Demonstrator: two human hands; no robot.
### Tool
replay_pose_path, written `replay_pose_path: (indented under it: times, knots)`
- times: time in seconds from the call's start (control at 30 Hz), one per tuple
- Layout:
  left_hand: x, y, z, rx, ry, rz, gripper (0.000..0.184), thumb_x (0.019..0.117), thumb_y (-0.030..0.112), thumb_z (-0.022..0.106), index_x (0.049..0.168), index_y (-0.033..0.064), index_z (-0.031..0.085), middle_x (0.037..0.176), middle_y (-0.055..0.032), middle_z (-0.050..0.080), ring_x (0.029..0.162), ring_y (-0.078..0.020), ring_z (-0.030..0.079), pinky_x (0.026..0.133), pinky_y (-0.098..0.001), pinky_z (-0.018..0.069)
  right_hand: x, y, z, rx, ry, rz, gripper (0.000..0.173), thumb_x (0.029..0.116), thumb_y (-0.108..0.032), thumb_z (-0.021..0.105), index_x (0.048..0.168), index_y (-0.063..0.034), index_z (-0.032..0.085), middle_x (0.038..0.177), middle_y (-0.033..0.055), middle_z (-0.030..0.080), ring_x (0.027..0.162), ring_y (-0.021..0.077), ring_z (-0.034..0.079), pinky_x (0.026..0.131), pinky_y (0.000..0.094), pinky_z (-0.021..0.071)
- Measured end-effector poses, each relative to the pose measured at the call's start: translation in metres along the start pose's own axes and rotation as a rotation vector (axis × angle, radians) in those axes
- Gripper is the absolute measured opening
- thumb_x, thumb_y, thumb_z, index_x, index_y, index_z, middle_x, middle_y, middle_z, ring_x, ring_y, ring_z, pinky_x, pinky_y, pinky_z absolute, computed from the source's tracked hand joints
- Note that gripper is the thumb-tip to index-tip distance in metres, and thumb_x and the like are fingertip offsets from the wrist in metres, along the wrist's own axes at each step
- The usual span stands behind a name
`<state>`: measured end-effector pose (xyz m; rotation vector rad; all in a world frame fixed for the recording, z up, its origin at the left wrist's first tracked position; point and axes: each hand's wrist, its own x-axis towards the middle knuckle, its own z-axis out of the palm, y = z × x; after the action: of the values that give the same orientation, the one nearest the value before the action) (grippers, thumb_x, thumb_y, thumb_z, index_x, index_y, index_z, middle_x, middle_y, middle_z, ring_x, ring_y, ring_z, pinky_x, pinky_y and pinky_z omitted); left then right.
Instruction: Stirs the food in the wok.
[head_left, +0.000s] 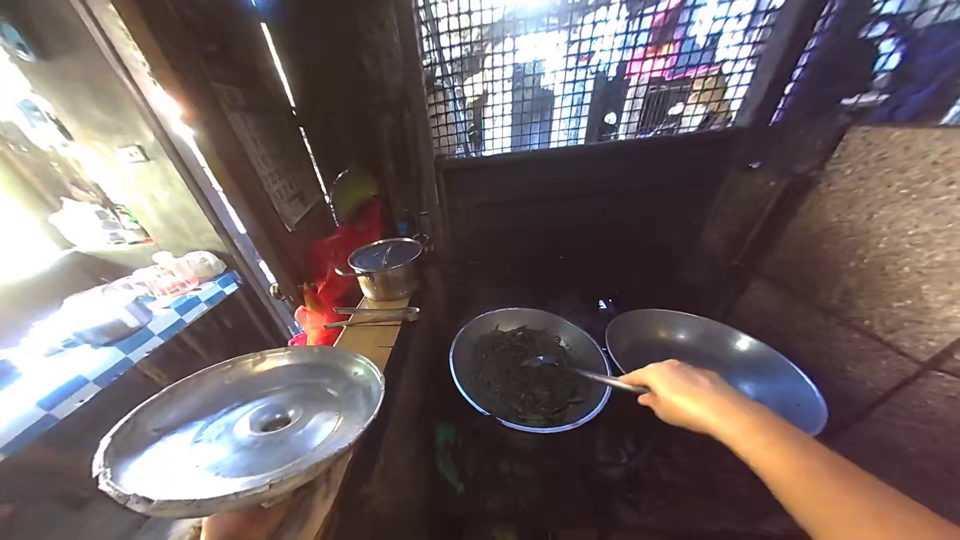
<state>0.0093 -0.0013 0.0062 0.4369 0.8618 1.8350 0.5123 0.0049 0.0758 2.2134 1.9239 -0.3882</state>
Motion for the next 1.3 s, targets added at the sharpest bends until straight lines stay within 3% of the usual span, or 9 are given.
replay_pose_path:
  times: [0.2, 0.33, 0.4, 0.53, 0.7, 0.93, 1.1, 1.2, 1.3]
  knots:
    - [-0.006, 0.001, 0.005, -0.042, -0.010, -0.011, 0.045, 0.1069, 0.023, 0.003, 0.106, 0.0100, 0.047, 0.079, -0.0028, 0.062, 0.071, -0.0120, 0.063, 0.063, -0.0301, 0.0564, 0.037, 0.019, -0.006, 0.115, 0.038, 0.161, 0.036, 0.1074, -0.019, 0.052, 0.141, -0.0091, 0.062, 0.128, 0.0213, 0.068, 0.122, 0.0378, 0.064, 0.104, 0.0579, 0.0475]
    - [0.009, -0.002, -0.018, -0.069, -0.068, -0.040, 0.040, 0.1069, 0.022, 0.013, 0.114, 0.0060, 0.048, 0.089, -0.0091, 0.062, 0.082, -0.0191, 0.064, 0.070, -0.0377, 0.0576, 0.084, 0.011, 0.008, 0.602, -0.121, 0.288, 0.036, 0.1134, -0.026, 0.040, 0.139, -0.0064, 0.055, 0.092, 0.0096, 0.058, 0.065, 0.0135, 0.052, 0.061, 0.0300, 0.0473]
    - [0.017, -0.007, -0.025, -0.111, -0.095, -0.034, 0.040, 0.1053, 0.027, 0.016, 0.104, 0.0103, 0.052, 0.080, -0.0065, 0.067, 0.074, -0.0177, 0.068, 0.065, -0.0378, 0.0602, 0.103, -0.002, 0.010, 0.744, -0.164, 0.281, 0.036, 0.1126, -0.030, 0.043, 0.140, -0.0103, 0.055, 0.087, 0.0054, 0.057, 0.059, 0.0091, 0.048, 0.055, 0.0261, 0.0441]
    - [0.015, -0.008, -0.022, -0.093, -0.060, 0.014, 0.040, 0.1065, 0.026, 0.014, 0.108, 0.0075, 0.050, 0.082, -0.0082, 0.065, 0.076, -0.0183, 0.067, 0.065, -0.0392, 0.0592, 0.122, -0.043, -0.005, 0.372, -0.183, 0.033, 0.033, 0.1116, -0.027, 0.047, 0.132, -0.0043, 0.060, 0.086, 0.0092, 0.058, 0.064, 0.0139, 0.051, 0.062, 0.0315, 0.0463]
    - [0.024, -0.008, -0.039, -0.015, -0.102, 0.003, 0.039, 0.1077, 0.023, 0.015, 0.114, 0.0086, 0.051, 0.089, -0.0061, 0.066, 0.082, -0.0163, 0.068, 0.070, -0.0369, 0.0596, 0.076, -0.078, -0.040, -0.184, -0.115, -0.269, 0.026, 0.0964, -0.006, 0.065, 0.121, -0.0068, 0.074, 0.111, 0.0192, 0.073, 0.109, 0.0375, 0.068, 0.094, 0.0589, 0.0515]
    - [0.004, -0.001, -0.012, 0.022, -0.120, 0.018, 0.042, 0.1061, 0.016, 0.008, 0.117, 0.0023, 0.047, 0.094, -0.0086, 0.066, 0.086, -0.0183, 0.067, 0.079, -0.0380, 0.0586, 0.002, -0.011, -0.052, -0.563, 0.233, -0.522, 0.033, 0.0993, -0.005, 0.061, 0.120, -0.0242, 0.078, 0.103, 0.0098, 0.072, 0.088, 0.0302, 0.069, 0.074, 0.0475, 0.0550]
    - [0.007, -0.006, -0.018, 0.100, -0.157, 0.072, 0.044, 0.1087, 0.024, 0.008, 0.123, 0.0057, 0.045, 0.096, -0.0031, 0.062, 0.088, -0.0110, 0.064, 0.076, -0.0321, 0.0564, -0.006, -0.006, -0.065, -0.380, 0.184, -0.105, 0.041, 0.1013, -0.013, 0.060, 0.137, -0.0309, 0.069, 0.119, 0.0076, 0.072, 0.108, 0.0306, 0.069, 0.088, 0.0523, 0.0552]
    - [-0.001, -0.004, -0.007, -0.004, -0.103, 0.055, 0.045, 0.1085, 0.027, 0.005, 0.118, 0.0087, 0.046, 0.093, -0.0017, 0.062, 0.087, -0.0095, 0.064, 0.074, -0.0301, 0.0569, 0.048, -0.014, -0.043, -0.075, 0.044, 0.024, 0.034, 0.1022, -0.013, 0.057, 0.134, -0.0140, 0.069, 0.124, 0.0195, 0.070, 0.119, 0.0398, 0.065, 0.098, 0.0624, 0.0502]
    - [0.004, -0.005, -0.015, -0.151, -0.193, 0.003, 0.045, 0.1075, 0.029, 0.009, 0.111, 0.0095, 0.049, 0.089, -0.0036, 0.066, 0.085, -0.0133, 0.067, 0.072, -0.0332, 0.0587, 0.087, -0.046, -0.028, 0.108, -0.110, 0.132, 0.025, 0.1010, -0.007, 0.055, 0.120, 0.0036, 0.066, 0.116, 0.0231, 0.067, 0.106, 0.0342, 0.066, 0.089, 0.0521, 0.0526]
